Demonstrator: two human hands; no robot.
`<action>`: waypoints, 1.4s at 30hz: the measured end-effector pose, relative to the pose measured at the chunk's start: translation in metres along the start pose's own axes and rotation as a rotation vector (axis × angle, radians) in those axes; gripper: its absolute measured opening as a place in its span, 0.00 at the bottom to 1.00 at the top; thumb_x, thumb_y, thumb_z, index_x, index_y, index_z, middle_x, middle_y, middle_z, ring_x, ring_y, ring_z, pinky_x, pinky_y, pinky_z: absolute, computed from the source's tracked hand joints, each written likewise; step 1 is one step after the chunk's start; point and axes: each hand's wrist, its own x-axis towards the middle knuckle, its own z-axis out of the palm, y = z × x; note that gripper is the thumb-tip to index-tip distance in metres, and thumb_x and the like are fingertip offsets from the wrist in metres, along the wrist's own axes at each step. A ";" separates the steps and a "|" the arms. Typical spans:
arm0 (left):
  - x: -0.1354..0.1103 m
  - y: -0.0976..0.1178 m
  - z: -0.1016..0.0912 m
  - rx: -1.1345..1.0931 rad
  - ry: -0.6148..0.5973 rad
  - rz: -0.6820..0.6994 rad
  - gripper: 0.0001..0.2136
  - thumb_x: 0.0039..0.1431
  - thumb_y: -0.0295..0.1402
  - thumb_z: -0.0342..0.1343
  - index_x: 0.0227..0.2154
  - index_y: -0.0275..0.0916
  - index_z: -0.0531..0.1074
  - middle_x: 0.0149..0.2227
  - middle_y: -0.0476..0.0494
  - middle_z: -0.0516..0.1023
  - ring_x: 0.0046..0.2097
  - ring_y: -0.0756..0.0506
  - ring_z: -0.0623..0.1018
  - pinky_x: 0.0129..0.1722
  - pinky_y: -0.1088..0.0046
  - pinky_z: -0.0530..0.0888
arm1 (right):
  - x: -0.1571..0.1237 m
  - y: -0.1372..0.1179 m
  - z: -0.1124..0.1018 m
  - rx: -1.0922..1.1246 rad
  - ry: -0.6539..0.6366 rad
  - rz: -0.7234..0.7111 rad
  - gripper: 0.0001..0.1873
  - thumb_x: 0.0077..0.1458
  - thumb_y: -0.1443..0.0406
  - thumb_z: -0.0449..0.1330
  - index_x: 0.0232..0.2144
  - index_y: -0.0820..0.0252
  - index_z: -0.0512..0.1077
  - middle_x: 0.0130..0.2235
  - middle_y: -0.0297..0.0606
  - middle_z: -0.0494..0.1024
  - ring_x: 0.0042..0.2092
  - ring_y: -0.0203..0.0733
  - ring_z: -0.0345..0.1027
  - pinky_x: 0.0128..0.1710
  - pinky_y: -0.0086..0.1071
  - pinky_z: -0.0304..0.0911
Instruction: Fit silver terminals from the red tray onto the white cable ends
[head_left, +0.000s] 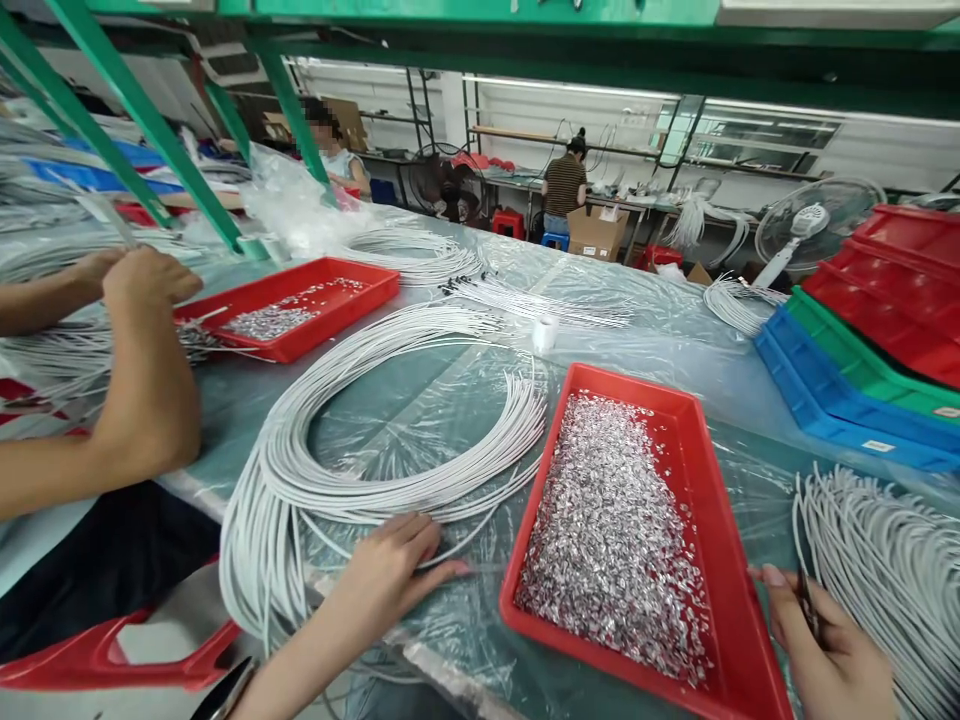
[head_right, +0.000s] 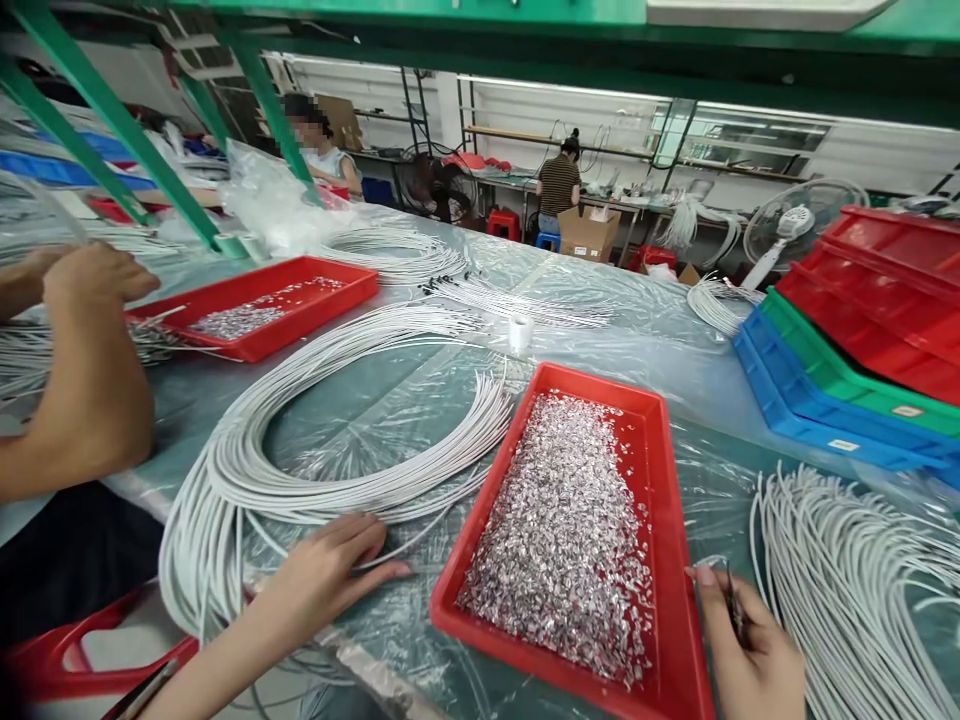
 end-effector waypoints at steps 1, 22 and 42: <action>0.002 0.007 -0.001 -0.051 -0.045 0.019 0.20 0.60 0.48 0.54 0.19 0.39 0.64 0.22 0.49 0.69 0.24 0.46 0.70 0.24 0.74 0.64 | -0.001 -0.002 0.001 0.004 -0.027 0.024 0.16 0.47 0.53 0.63 0.28 0.59 0.79 0.29 0.38 0.83 0.31 0.47 0.77 0.27 0.26 0.71; 0.051 0.089 -0.021 -0.728 -0.060 0.009 0.18 0.69 0.41 0.40 0.33 0.37 0.71 0.22 0.52 0.63 0.24 0.50 0.64 0.23 0.77 0.60 | -0.053 -0.074 0.021 0.171 -0.035 -0.045 0.14 0.55 0.54 0.60 0.29 0.59 0.74 0.24 0.33 0.74 0.25 0.38 0.69 0.25 0.26 0.65; 0.032 0.077 -0.017 -0.988 -0.135 0.044 0.15 0.71 0.36 0.38 0.30 0.39 0.64 0.19 0.56 0.57 0.21 0.53 0.58 0.24 0.77 0.58 | -0.052 -0.143 0.073 0.181 -0.569 -0.579 0.10 0.66 0.62 0.46 0.46 0.55 0.64 0.35 0.34 0.78 0.33 0.38 0.73 0.33 0.30 0.63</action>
